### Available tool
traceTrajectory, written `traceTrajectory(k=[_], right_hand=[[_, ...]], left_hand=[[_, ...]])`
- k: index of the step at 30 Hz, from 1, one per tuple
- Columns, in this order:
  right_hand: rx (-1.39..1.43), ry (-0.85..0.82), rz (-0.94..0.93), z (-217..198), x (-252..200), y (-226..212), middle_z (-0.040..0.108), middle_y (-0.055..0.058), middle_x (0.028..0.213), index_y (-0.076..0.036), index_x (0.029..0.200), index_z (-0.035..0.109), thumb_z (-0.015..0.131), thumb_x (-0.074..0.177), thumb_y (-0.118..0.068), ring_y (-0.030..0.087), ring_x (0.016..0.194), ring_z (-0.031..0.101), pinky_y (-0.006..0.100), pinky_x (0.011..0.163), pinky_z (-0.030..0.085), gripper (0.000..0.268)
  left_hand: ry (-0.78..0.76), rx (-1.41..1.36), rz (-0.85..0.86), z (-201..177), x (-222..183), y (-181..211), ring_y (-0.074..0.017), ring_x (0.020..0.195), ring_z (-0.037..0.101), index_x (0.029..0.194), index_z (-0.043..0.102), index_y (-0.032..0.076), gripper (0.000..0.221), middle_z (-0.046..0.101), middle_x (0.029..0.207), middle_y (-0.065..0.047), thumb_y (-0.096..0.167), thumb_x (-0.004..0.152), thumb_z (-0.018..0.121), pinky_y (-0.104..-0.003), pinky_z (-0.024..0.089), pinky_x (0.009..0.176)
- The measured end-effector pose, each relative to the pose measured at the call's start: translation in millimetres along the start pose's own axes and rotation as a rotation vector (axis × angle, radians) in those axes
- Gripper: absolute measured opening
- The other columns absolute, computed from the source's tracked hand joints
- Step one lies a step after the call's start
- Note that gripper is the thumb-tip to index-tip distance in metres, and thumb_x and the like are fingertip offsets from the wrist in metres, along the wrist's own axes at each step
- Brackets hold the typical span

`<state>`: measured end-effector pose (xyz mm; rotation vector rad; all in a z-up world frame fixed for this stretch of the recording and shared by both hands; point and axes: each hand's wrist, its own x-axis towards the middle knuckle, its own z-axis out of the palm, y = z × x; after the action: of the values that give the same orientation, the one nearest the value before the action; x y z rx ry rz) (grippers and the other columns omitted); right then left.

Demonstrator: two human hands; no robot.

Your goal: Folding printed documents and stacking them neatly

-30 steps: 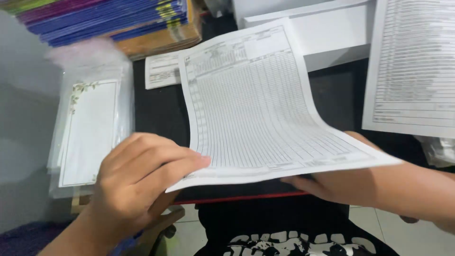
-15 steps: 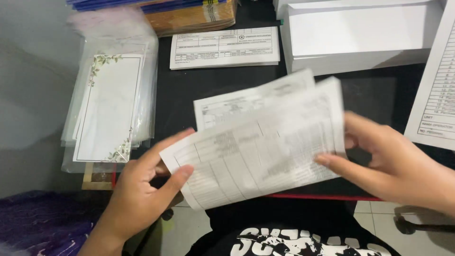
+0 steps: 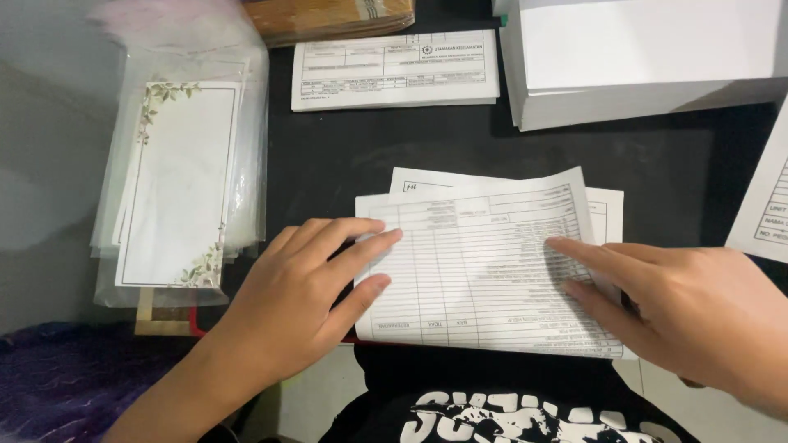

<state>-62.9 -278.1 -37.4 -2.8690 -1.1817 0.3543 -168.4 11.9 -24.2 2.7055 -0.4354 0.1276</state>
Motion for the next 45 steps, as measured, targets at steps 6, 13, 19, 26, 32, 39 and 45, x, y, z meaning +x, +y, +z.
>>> traceTrajectory(k=[6,13,19,26,32,39,45], right_hand=[[-0.054,-0.007,-0.022,10.9,-19.0,15.2,0.066,-0.02,0.058,-0.036,0.118,0.052,0.049,0.074,-0.052,0.007,0.047,0.067,0.027,0.033,0.046,0.047],[-0.058,0.237,-0.053,8.4,-21.0,15.8,0.051,-0.006,0.081,-0.036,0.111,0.059,0.057,0.073,-0.045,0.01,0.041,0.053,0.027,0.026,0.037,0.039],[-0.059,0.406,-0.313,18.6,-19.2,21.7,0.058,0.011,0.113,-0.018,0.113,0.059,0.063,0.074,-0.031,0.026,0.083,0.058,0.037,0.064,0.049,0.042],[-0.184,0.371,-0.247,12.6,-20.4,20.6,0.057,0.003,0.116,-0.025,0.113,0.057,0.059,0.075,-0.038,0.022,0.078,0.056,0.03,0.043,0.051,0.04],[-0.157,0.384,-0.256,10.4,-19.6,20.8,0.057,0.001,0.114,-0.025,0.11,0.059,0.06,0.076,-0.035,0.022,0.078,0.055,0.031,0.046,0.051,0.035],[-0.18,0.404,-0.287,11.6,-18.0,21.4,0.058,0.003,0.114,-0.023,0.108,0.061,0.06,0.076,-0.036,0.023,0.077,0.055,0.031,0.051,0.051,0.034],[-0.221,0.4,-0.295,13.6,-18.0,22.6,0.058,0.003,0.116,-0.023,0.11,0.059,0.06,0.075,-0.037,0.021,0.079,0.056,0.029,0.053,0.052,0.038]], left_hand=[[-0.109,-0.036,0.091,8.0,3.8,1.4,-0.0349,0.116,0.043,0.122,0.053,0.008,0.046,0.05,0.128,-0.013,0.038,0.088,0.048,-0.046,0.033,0.091],[-0.101,0.016,0.124,14.9,6.5,1.4,-0.0336,0.114,0.044,0.117,0.055,0.008,0.043,0.049,0.126,-0.015,0.038,0.088,0.048,-0.045,0.034,0.092],[-0.092,0.004,0.117,16.0,5.1,1.7,-0.034,0.115,0.044,0.12,0.053,0.007,0.044,0.047,0.128,-0.016,0.037,0.087,0.049,-0.045,0.035,0.092],[-0.106,0.018,0.096,16.5,8.3,2.1,-0.0321,0.116,0.042,0.12,0.054,0.008,0.045,0.047,0.128,-0.014,0.04,0.088,0.045,-0.046,0.034,0.092],[-0.11,0.015,0.09,15.6,8.6,1.2,-0.0319,0.116,0.043,0.121,0.053,0.008,0.046,0.048,0.128,-0.014,0.039,0.088,0.045,-0.046,0.035,0.092],[-0.08,0.036,0.099,18.3,8.3,0.8,-0.031,0.115,0.044,0.119,0.054,0.008,0.045,0.049,0.126,-0.013,0.04,0.088,0.045,-0.045,0.036,0.09],[-0.075,0.002,0.105,16.2,8.4,0.3,-0.0322,0.115,0.045,0.119,0.054,0.008,0.045,0.049,0.127,-0.014,0.039,0.088,0.046,-0.046,0.035,0.092]])
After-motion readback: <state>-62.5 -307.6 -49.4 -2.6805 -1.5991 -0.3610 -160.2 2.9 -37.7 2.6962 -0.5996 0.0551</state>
